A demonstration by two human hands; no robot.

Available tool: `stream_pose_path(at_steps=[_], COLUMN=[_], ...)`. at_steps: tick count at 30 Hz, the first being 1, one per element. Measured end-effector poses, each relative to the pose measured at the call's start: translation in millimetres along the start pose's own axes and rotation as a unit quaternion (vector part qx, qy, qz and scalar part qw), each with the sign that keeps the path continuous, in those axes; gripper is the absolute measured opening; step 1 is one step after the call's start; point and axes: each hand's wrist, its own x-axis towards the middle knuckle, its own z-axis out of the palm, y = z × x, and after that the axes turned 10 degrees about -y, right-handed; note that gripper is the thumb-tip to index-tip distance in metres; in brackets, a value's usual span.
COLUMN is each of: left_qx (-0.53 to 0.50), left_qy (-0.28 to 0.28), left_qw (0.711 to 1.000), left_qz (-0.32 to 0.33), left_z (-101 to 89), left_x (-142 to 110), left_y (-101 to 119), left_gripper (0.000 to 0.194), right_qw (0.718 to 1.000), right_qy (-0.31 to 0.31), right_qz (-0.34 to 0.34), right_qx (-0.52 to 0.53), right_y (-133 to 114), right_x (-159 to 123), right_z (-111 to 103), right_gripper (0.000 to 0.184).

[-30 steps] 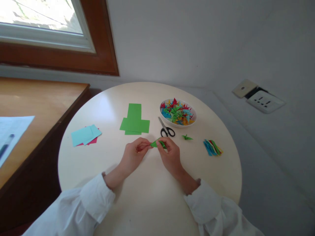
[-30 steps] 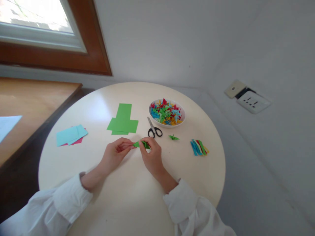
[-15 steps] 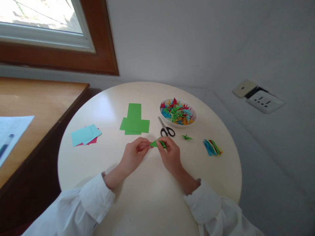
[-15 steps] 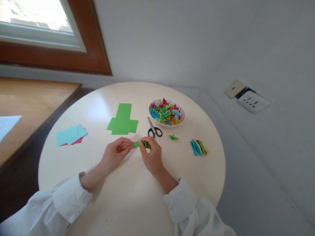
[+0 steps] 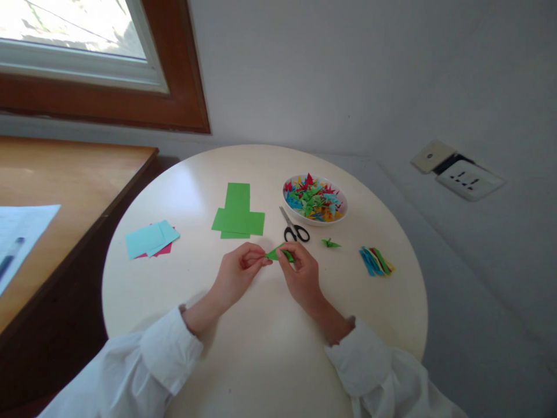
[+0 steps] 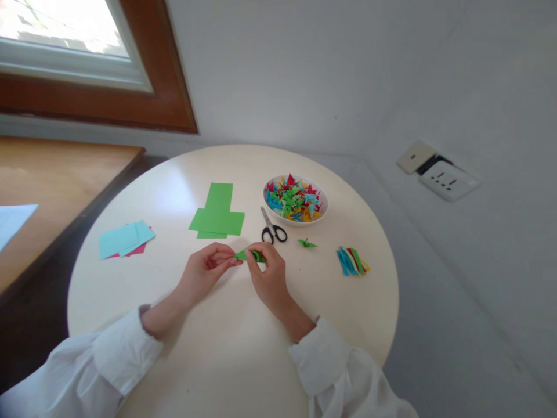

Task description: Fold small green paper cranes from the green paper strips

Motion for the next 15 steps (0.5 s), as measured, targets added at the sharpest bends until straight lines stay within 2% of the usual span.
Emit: stream_pose_path(at_steps=[15], left_qx=[0.054], left_qy=[-0.004], left_qw=[0.998], left_qz=[0.03], left_z=[-2.0], left_x=[-2.0], left_y=[-3.5], left_gripper=[0.021], right_qw=[0.999], right_qy=[0.007], right_qz=[0.009], right_qx=[-0.031], right_y=[-3.4], right_x=[-0.5], right_z=[-0.4], right_gripper=[0.006])
